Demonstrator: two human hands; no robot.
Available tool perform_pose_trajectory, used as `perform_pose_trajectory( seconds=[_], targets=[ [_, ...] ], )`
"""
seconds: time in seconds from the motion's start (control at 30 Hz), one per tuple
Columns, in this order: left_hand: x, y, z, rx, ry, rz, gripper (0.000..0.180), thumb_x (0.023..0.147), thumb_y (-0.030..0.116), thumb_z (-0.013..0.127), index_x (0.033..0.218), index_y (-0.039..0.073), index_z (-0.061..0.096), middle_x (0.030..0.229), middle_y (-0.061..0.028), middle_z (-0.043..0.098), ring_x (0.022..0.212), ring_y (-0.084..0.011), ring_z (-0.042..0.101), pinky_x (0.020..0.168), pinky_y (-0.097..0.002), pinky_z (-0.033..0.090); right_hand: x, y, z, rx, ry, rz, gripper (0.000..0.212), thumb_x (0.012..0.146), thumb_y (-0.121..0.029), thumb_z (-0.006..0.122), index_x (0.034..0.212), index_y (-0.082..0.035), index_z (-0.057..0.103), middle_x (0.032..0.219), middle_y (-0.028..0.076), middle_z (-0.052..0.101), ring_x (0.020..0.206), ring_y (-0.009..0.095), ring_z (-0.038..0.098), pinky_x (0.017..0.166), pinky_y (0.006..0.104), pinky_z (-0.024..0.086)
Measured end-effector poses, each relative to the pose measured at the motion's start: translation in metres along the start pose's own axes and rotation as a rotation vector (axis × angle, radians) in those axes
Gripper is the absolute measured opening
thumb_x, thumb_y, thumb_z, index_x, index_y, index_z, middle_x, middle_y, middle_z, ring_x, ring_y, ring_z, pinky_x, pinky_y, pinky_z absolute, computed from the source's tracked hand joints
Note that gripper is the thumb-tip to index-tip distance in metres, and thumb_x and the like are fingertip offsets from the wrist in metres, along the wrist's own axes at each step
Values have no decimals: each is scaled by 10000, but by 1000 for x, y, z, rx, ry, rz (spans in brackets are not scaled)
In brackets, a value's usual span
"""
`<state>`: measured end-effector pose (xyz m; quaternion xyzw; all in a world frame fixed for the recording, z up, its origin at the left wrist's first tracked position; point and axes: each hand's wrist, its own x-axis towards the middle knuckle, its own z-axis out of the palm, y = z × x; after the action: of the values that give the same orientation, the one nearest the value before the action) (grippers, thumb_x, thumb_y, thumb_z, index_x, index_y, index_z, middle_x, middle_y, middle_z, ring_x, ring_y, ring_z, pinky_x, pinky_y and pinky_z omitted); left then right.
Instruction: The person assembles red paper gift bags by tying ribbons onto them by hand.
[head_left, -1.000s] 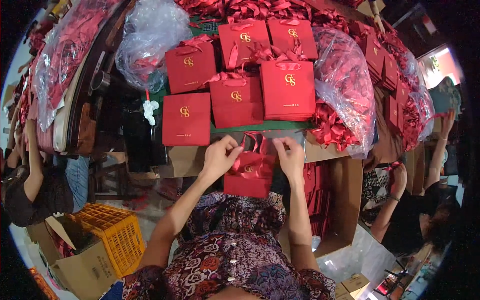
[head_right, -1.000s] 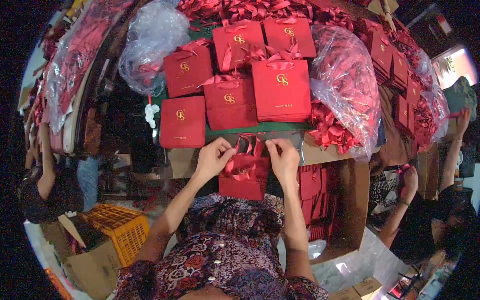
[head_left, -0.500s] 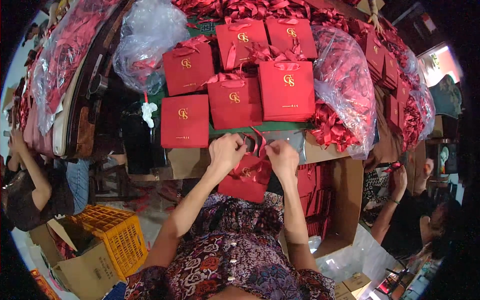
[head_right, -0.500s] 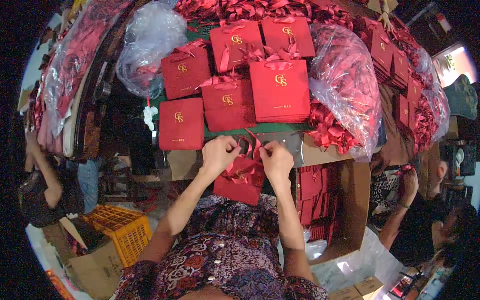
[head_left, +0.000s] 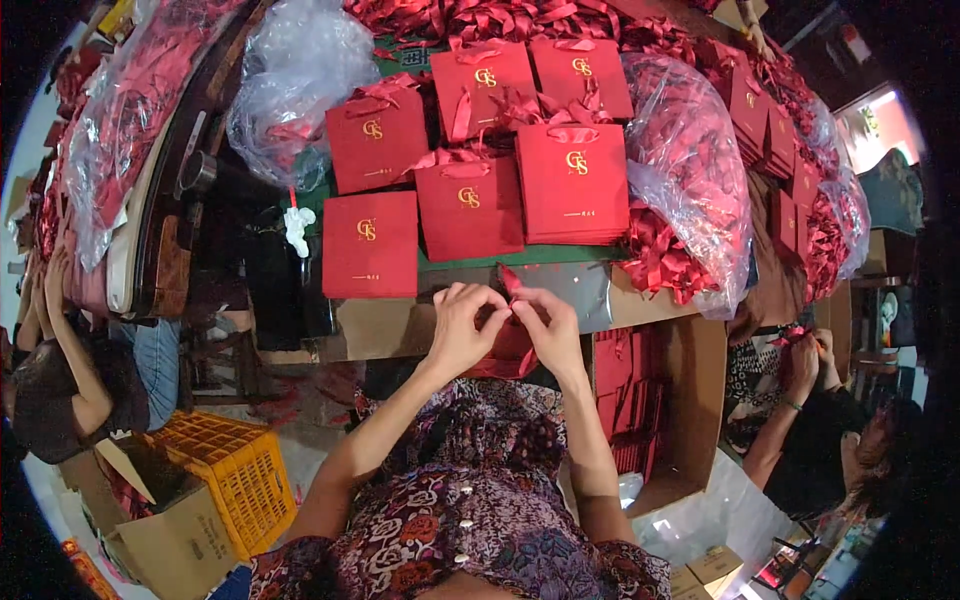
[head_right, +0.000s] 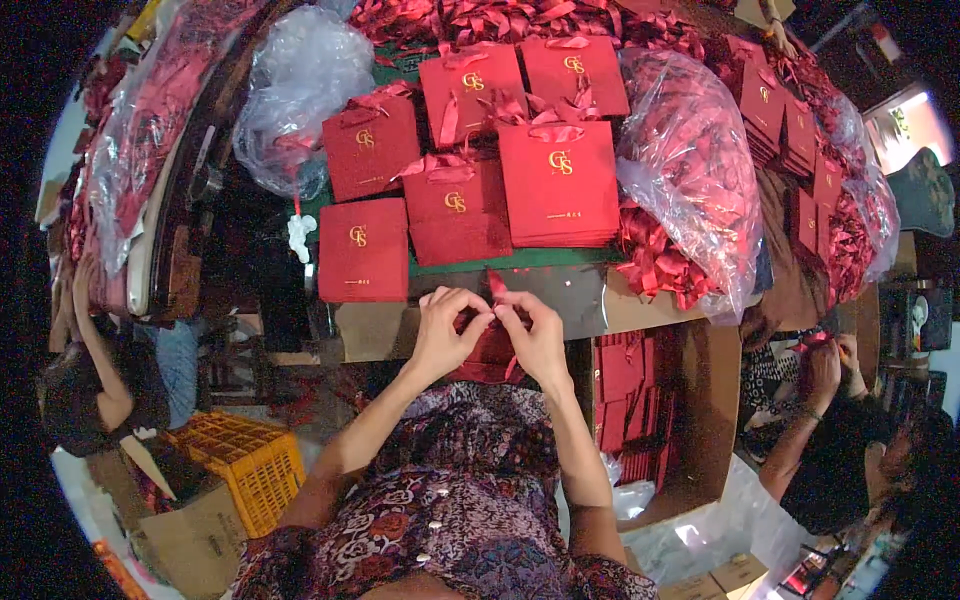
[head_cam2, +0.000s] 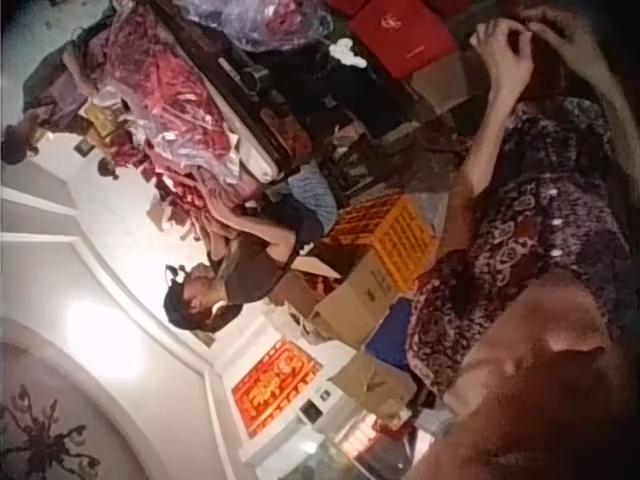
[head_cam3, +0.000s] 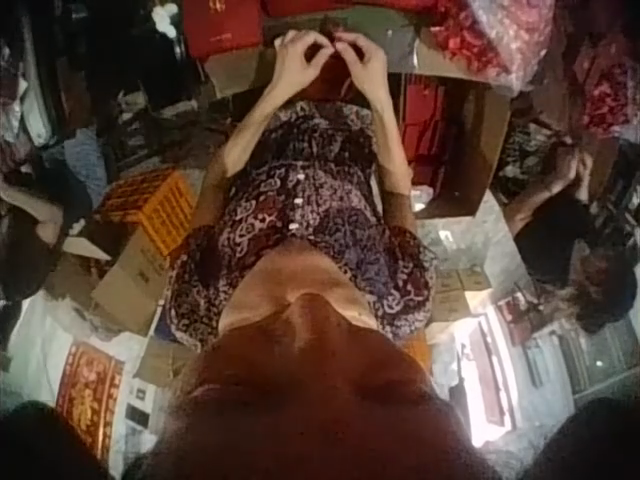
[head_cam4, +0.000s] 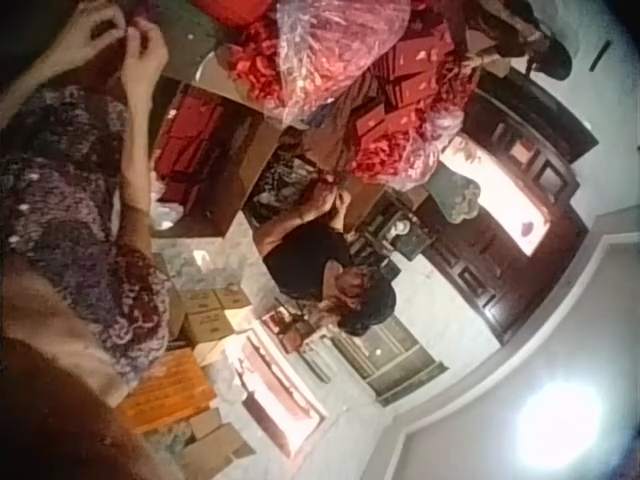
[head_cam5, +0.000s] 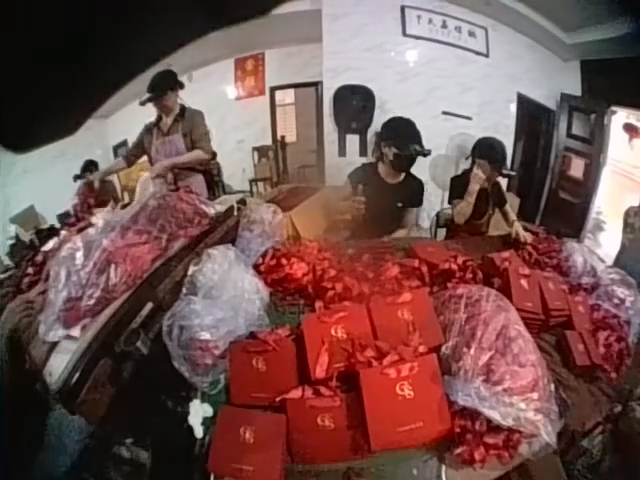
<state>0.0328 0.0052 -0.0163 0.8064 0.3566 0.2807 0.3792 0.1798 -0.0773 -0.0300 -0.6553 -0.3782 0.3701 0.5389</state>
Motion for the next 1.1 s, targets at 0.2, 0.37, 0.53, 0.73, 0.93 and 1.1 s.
perform_pose_trajectory(
  seconds=[0.2, 0.37, 0.53, 0.73, 0.93, 1.1],
  targets=[
    [1, 1, -1, 3, -33, 22, 111, 831, 188, 717, 832, 111, 636, 824, -22, 627, 875, -242, 553, 836, -392, 332, 0, 0, -2, 22, -29, 44, 170, 925, -132, 658, 1030, -1, 682, 854, 37, 698, 763, 72, 607, 708, 255, 499],
    [0, 0, -1, 2, -75, 29, 123, 831, 175, 726, 853, 90, 640, 857, -35, 632, 875, -255, 571, 848, -404, 370, -1, -4, -3, 17, -38, 40, 143, 934, -123, 646, 1007, -2, 666, 859, 24, 675, 775, 60, 576, 706, 240, 478],
    [-8, -6, -5, -231, 37, -24, 355, 847, 217, 749, 1130, 50, 616, 1049, -161, 637, 1060, -302, 616, 893, -378, 492, -1, -3, -10, 107, 46, -11, 102, 973, -111, 593, 997, -18, 630, 860, -21, 598, 805, 58, 526, 722, 218, 438],
    [-25, -11, -28, -355, -364, -186, 542, 858, 287, 765, 1269, 24, 529, 1103, -133, 678, 959, -167, 653, 820, -331, 521, 3, 14, -31, 304, 209, 145, 142, 994, -169, 595, 1007, -36, 641, 786, -61, 552, 701, 38, 473, 629, 205, 371],
    [-46, 9, -40, -206, -486, -138, 652, 826, 253, 779, 1328, -38, 481, 1122, -232, 671, 1049, -313, 673, 868, -385, 524, 17, 38, -30, 183, 426, 16, 155, 975, -151, 615, 1013, -5, 651, 921, -5, 631, 856, 73, 546, 782, 236, 447],
    [-53, 21, -59, -278, -531, -247, 604, 826, 253, 768, 1302, -16, 510, 1080, -232, 679, 1043, -315, 679, 878, -390, 523, 22, 29, -37, 106, 397, -52, 148, 965, -151, 639, 992, -5, 645, 889, -17, 607, 826, 66, 520, 768, 225, 426]
  ],
)
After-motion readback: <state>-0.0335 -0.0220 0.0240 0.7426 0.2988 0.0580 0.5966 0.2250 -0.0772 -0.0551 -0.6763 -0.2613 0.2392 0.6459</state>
